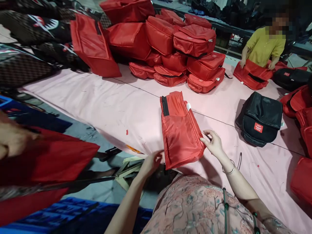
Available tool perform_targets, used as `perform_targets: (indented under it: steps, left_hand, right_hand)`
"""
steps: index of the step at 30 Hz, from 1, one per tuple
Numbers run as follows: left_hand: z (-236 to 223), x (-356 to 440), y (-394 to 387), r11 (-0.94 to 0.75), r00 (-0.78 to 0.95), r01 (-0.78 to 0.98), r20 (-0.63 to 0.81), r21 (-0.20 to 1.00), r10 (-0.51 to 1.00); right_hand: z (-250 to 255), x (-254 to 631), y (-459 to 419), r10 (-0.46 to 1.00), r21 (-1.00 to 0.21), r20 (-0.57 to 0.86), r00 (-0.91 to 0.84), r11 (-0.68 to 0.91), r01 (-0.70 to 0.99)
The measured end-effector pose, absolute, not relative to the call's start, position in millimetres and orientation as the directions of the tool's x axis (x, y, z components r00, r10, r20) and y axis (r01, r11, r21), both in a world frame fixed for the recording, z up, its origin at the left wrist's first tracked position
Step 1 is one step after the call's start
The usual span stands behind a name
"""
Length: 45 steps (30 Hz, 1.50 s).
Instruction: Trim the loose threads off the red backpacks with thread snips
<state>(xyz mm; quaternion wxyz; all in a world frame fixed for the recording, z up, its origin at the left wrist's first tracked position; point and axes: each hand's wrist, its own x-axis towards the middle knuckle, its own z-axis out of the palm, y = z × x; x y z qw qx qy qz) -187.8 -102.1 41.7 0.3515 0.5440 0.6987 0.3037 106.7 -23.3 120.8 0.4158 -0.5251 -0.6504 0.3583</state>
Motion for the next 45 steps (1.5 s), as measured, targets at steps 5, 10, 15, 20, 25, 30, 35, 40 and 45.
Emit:
perform_targets:
  steps: [5,10,15,20,25,30,35,40,45]
  left_hand:
    - [109,-161,-51,0.060,-0.376,0.247,0.039,0.967,0.926]
    - [139,-104,-1,0.234,-0.075,0.047,-0.230,0.971,0.970]
    - [136,-82,28,0.327,-0.077,0.215,-0.318,0.920,0.945]
    - [135,-84,27,0.279,-0.025,0.238,-0.281,0.930,0.959]
    - [135,-92,14,0.298,-0.088,0.270,-0.284,0.916,0.955]
    - [139,-93,10,0.238,0.036,0.430,-0.281,0.871,0.959]
    - [133,-91,11,0.305,0.062,0.208,-0.323,0.929,0.944]
    - [123,-94,9,0.341,0.087,0.001,-0.339,0.940,0.937]
    - [123,-97,12,0.374,0.155,-0.076,-0.359,0.924,0.920]
  right_hand:
    - [87,95,-16,0.987,-0.990,-0.135,-0.084,-0.131,0.055]
    - [78,88,-20,0.973,-0.968,-0.222,-0.065,-0.228,-0.106]
    - [85,93,-19,0.957,-0.950,-0.262,-0.127,-0.279,-0.142]
    - [89,92,-18,0.936,-0.935,-0.297,-0.188,-0.325,-0.143]
    - [81,85,-22,0.939,-0.920,-0.307,-0.155,-0.334,-0.203]
    - [77,83,-26,0.942,-0.926,-0.304,-0.144,-0.328,-0.187]
    - [80,85,-26,0.947,-0.939,-0.281,-0.154,-0.305,-0.158]
    - [93,94,-23,0.975,-0.975,-0.159,-0.153,-0.132,0.177]
    - [122,98,-21,0.973,-0.792,0.107,-0.203,0.207,0.574]
